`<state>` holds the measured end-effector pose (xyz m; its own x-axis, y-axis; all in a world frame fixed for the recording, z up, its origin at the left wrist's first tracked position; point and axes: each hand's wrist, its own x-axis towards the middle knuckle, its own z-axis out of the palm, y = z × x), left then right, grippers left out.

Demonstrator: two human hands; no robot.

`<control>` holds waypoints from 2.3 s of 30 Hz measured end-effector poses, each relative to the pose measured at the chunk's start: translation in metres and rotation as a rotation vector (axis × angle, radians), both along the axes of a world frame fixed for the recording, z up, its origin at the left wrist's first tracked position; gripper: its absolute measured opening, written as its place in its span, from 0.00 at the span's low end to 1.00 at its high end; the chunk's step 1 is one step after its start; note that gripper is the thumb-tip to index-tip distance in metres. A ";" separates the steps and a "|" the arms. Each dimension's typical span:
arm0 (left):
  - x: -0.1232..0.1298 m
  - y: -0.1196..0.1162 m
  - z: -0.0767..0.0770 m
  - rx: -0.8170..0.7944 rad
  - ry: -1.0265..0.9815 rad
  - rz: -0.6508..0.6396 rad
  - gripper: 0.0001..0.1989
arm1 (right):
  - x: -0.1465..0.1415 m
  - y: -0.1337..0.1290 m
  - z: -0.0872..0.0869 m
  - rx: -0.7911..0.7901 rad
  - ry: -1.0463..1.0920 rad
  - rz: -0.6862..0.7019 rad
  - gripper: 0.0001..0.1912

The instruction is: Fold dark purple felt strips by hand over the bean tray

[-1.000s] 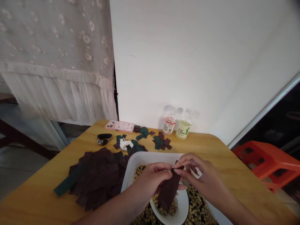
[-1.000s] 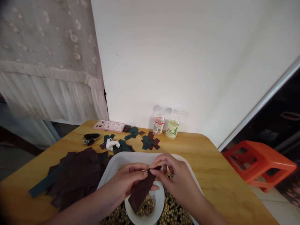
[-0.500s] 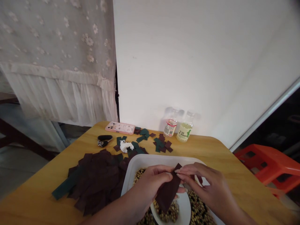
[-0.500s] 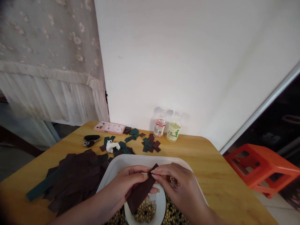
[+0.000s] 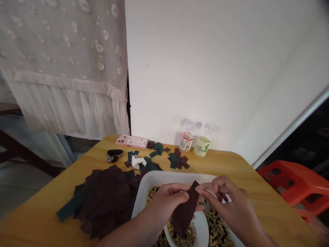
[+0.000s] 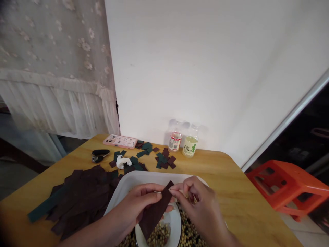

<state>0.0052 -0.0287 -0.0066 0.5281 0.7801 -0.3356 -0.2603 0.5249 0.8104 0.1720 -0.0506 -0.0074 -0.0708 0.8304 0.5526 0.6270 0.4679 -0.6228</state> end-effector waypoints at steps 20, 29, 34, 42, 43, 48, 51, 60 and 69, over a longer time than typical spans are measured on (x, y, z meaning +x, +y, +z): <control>0.000 -0.002 0.004 -0.001 -0.029 -0.021 0.10 | 0.000 -0.003 -0.001 0.021 0.009 0.107 0.18; -0.002 -0.004 0.006 0.031 -0.005 -0.059 0.09 | 0.001 -0.005 0.003 0.013 -0.044 0.072 0.20; -0.001 -0.003 0.005 0.052 0.021 -0.098 0.10 | 0.002 -0.008 0.005 0.069 -0.118 0.094 0.20; 0.001 -0.002 0.001 0.103 0.068 -0.100 0.11 | 0.007 -0.010 0.007 0.084 -0.158 0.001 0.22; 0.001 -0.002 0.001 0.109 0.069 -0.102 0.11 | 0.007 -0.009 0.007 0.072 -0.166 0.017 0.22; 0.002 -0.003 0.003 0.092 0.093 -0.101 0.13 | 0.005 -0.010 0.007 0.073 -0.091 -0.062 0.22; 0.001 -0.002 0.002 0.118 0.105 -0.103 0.13 | 0.004 -0.010 0.007 0.030 -0.070 0.003 0.20; 0.001 -0.002 0.003 0.162 0.059 -0.139 0.12 | 0.005 -0.008 0.004 -0.004 0.047 -0.026 0.18; -0.003 -0.004 0.006 0.060 0.011 -0.088 0.10 | 0.004 -0.008 0.002 -0.002 -0.051 0.000 0.18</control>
<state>0.0023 -0.0332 -0.0005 0.5922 0.7494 -0.2961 -0.2056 0.4959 0.8437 0.1757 -0.0586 -0.0052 -0.0985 0.8313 0.5470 0.6578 0.4669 -0.5910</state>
